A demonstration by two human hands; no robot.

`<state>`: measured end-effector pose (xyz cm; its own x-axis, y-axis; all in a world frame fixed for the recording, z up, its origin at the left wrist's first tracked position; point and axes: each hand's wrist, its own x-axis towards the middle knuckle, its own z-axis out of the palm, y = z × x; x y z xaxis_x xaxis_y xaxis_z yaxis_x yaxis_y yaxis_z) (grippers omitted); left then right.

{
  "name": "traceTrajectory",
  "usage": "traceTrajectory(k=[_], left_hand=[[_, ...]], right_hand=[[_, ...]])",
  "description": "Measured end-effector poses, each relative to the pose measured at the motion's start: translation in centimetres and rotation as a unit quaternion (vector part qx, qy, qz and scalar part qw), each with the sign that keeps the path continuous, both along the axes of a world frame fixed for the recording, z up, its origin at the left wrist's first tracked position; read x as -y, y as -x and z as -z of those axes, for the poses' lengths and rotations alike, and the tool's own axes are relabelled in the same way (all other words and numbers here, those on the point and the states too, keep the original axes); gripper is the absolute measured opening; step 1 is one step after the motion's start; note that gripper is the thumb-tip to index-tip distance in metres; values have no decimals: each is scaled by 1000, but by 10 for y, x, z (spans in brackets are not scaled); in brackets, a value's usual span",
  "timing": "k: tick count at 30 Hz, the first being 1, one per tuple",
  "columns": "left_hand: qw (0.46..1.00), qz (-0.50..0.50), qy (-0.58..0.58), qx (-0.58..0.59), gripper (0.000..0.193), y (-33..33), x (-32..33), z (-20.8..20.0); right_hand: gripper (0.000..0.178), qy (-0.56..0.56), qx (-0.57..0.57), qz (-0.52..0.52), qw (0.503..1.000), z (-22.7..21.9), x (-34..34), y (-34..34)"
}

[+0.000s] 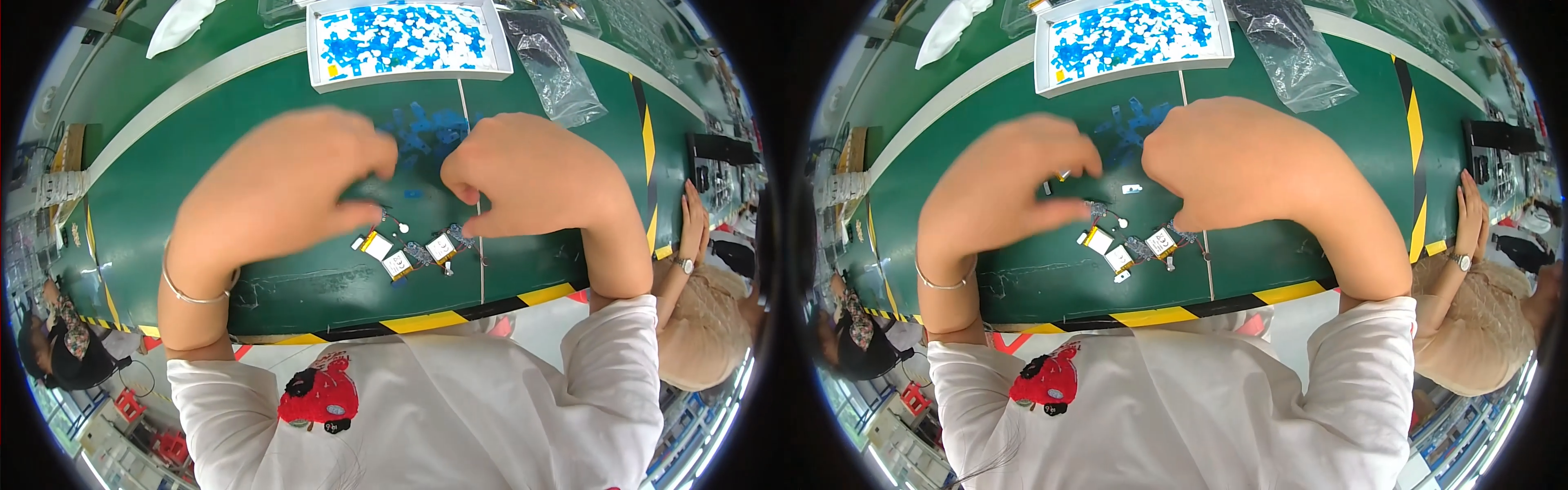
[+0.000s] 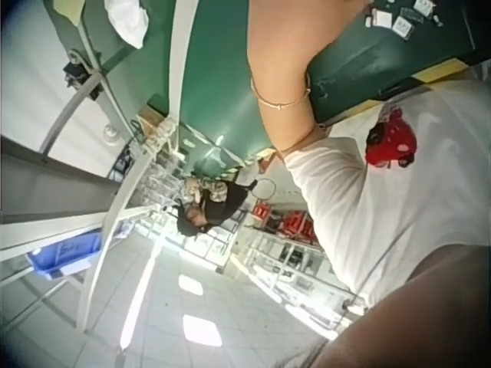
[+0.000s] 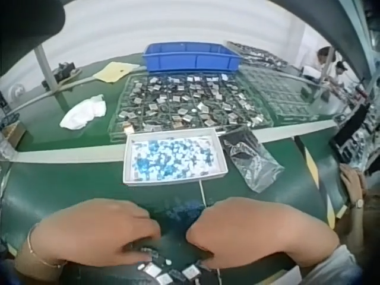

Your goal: The person assembles electronic components by hand, inserting circuit boards and batteries into a plastic casing.

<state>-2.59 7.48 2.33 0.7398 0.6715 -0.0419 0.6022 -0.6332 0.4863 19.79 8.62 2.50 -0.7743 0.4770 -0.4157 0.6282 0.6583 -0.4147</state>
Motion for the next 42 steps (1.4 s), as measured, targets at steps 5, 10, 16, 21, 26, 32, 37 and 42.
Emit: traceTrajectory(k=[5,10,16,21,26,32,37,42], left_hand=[[991,62,90,-79,13,-13,11,11],[986,45,76,-141,21,-2,9,11],[981,12,111,-159,15,13,7,1],[982,-6,115,-150,18,9,-1,-13],[1000,11,2,9,25,-27,27,5],[993,110,16,41,16,-47,60,34],[991,80,90,58,11,-49,50,22],[952,-3,269,148,10,-42,36,4]], right_hand=[[22,-57,41,-9,998,9,11,8],[21,-93,30,13,995,10,8,8],[17,-126,74,28,989,4,3,6],[21,-146,62,84,984,-7,-7,-12],[27,-238,14,175,955,-11,-25,-46],[32,-188,55,337,921,-7,-69,-101],[32,-49,78,429,898,8,-85,-120],[24,-168,-20,333,928,3,-83,-118]])
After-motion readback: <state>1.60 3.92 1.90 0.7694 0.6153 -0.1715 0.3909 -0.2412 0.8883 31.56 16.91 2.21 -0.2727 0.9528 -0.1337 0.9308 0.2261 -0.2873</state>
